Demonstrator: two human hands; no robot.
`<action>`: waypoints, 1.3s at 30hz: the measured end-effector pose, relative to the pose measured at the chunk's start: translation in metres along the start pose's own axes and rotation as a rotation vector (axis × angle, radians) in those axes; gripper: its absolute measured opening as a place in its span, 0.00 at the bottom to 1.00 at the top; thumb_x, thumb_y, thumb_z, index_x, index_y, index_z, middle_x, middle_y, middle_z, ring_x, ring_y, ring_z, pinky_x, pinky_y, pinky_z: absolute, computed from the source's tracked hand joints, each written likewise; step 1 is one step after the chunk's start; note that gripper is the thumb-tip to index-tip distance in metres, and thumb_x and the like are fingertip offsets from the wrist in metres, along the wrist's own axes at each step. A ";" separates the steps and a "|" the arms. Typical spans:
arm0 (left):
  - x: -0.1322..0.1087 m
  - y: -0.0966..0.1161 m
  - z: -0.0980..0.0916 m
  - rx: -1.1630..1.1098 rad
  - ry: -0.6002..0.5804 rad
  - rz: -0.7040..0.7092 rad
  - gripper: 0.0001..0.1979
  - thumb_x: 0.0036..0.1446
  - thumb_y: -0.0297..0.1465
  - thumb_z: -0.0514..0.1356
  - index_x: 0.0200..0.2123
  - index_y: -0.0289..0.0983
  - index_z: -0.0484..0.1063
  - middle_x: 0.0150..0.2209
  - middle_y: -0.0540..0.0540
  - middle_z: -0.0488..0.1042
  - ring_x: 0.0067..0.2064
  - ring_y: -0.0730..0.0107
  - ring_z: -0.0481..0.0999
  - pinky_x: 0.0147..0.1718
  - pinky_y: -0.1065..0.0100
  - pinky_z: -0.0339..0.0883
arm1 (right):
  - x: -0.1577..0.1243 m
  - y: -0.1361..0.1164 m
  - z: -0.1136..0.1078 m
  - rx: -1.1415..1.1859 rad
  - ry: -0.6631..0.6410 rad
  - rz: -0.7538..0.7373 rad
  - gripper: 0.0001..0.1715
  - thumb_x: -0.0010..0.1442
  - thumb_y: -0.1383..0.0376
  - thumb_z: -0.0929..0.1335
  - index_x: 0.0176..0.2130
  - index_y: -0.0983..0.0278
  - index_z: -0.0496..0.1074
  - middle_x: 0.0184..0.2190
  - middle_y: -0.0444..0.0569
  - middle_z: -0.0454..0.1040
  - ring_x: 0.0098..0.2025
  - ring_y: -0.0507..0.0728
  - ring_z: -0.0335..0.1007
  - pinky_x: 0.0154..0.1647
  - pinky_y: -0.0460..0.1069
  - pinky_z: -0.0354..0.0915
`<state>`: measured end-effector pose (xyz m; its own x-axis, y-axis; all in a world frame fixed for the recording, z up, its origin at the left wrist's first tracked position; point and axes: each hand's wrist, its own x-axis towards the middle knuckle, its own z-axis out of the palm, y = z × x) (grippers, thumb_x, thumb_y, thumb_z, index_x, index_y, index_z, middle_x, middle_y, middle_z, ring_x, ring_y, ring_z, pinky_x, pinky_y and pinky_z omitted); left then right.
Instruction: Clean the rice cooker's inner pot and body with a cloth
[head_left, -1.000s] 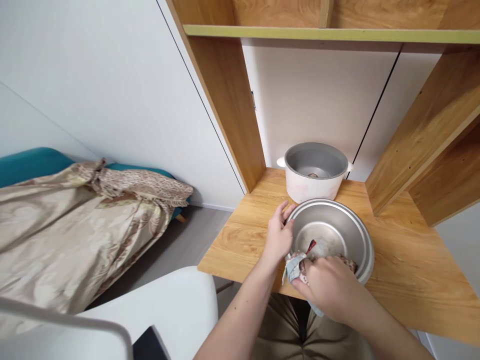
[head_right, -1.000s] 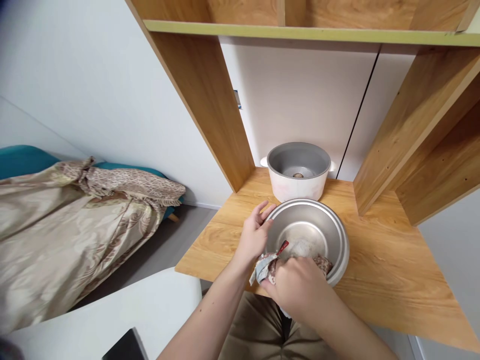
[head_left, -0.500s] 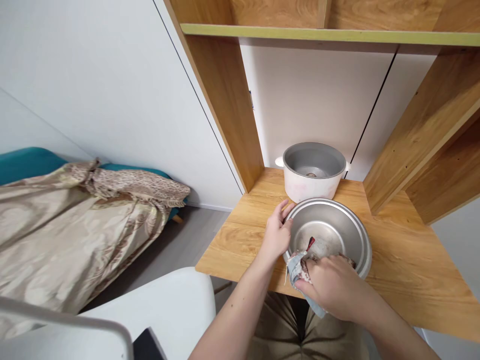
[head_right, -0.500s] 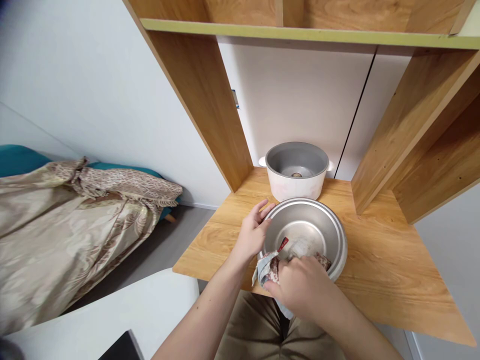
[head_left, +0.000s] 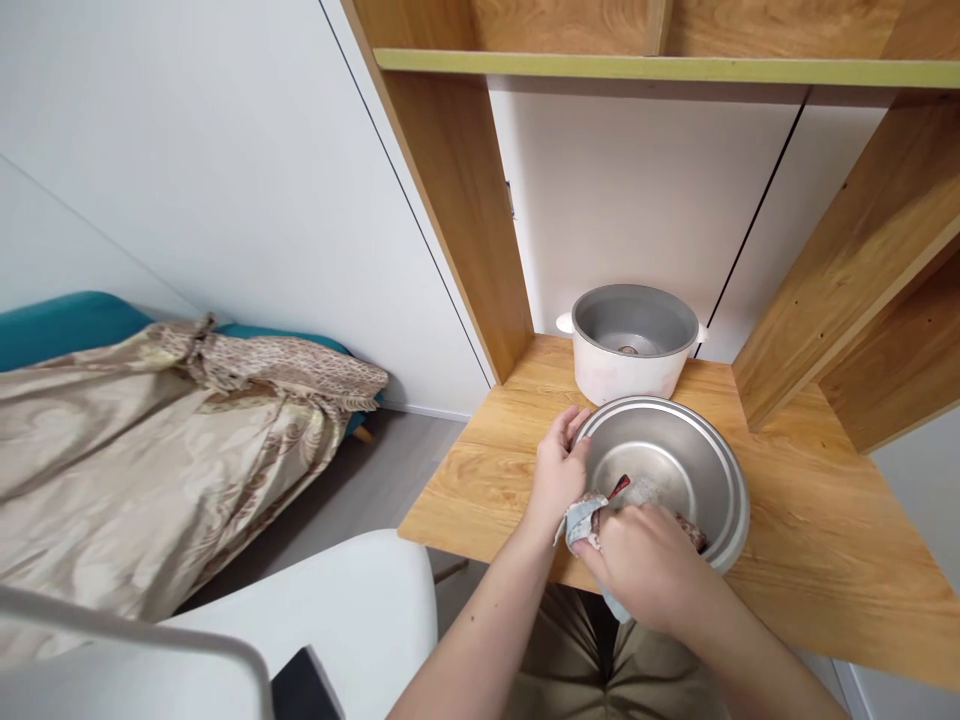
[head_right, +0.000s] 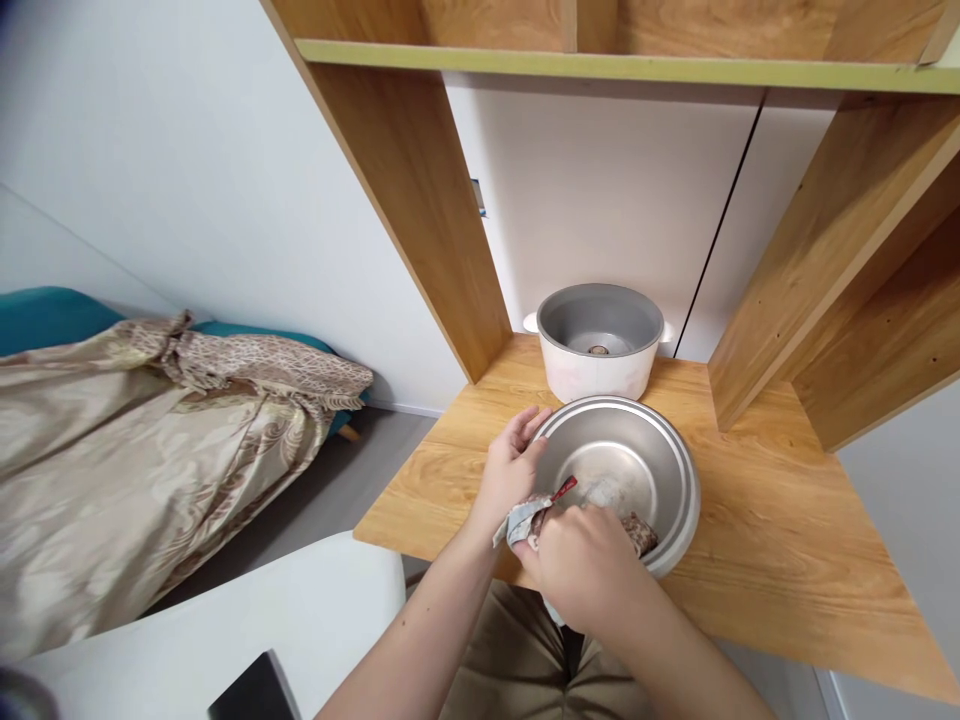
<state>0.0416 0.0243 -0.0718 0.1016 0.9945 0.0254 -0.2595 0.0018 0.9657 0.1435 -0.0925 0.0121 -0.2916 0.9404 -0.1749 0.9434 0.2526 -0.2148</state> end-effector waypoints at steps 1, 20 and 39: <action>-0.001 0.000 0.000 0.004 0.004 0.003 0.25 0.53 0.27 0.65 0.56 0.37 0.70 0.61 0.35 0.75 0.65 0.54 0.72 0.68 0.51 0.58 | -0.001 0.001 -0.001 -0.001 0.003 -0.004 0.21 0.74 0.56 0.61 0.38 0.63 0.77 0.33 0.56 0.83 0.34 0.62 0.81 0.35 0.51 0.66; -0.002 -0.009 -0.006 -0.023 0.008 -0.025 0.26 0.47 0.28 0.66 0.53 0.37 0.76 0.59 0.39 0.77 0.63 0.54 0.74 0.68 0.52 0.58 | 0.002 -0.006 -0.005 0.055 0.016 0.023 0.18 0.73 0.60 0.61 0.41 0.63 0.78 0.36 0.54 0.84 0.37 0.62 0.81 0.36 0.51 0.66; -0.006 -0.001 0.005 -0.141 0.014 -0.021 0.26 0.44 0.21 0.63 0.50 0.36 0.73 0.58 0.37 0.78 0.63 0.55 0.74 0.68 0.51 0.58 | -0.003 -0.004 -0.004 0.002 -0.033 0.040 0.21 0.73 0.54 0.63 0.41 0.63 0.79 0.34 0.56 0.84 0.36 0.63 0.82 0.36 0.51 0.66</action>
<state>0.0462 0.0180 -0.0713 0.0956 0.9954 0.0015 -0.3904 0.0361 0.9199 0.1414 -0.0949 0.0174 -0.2587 0.9418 -0.2147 0.9541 0.2144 -0.2089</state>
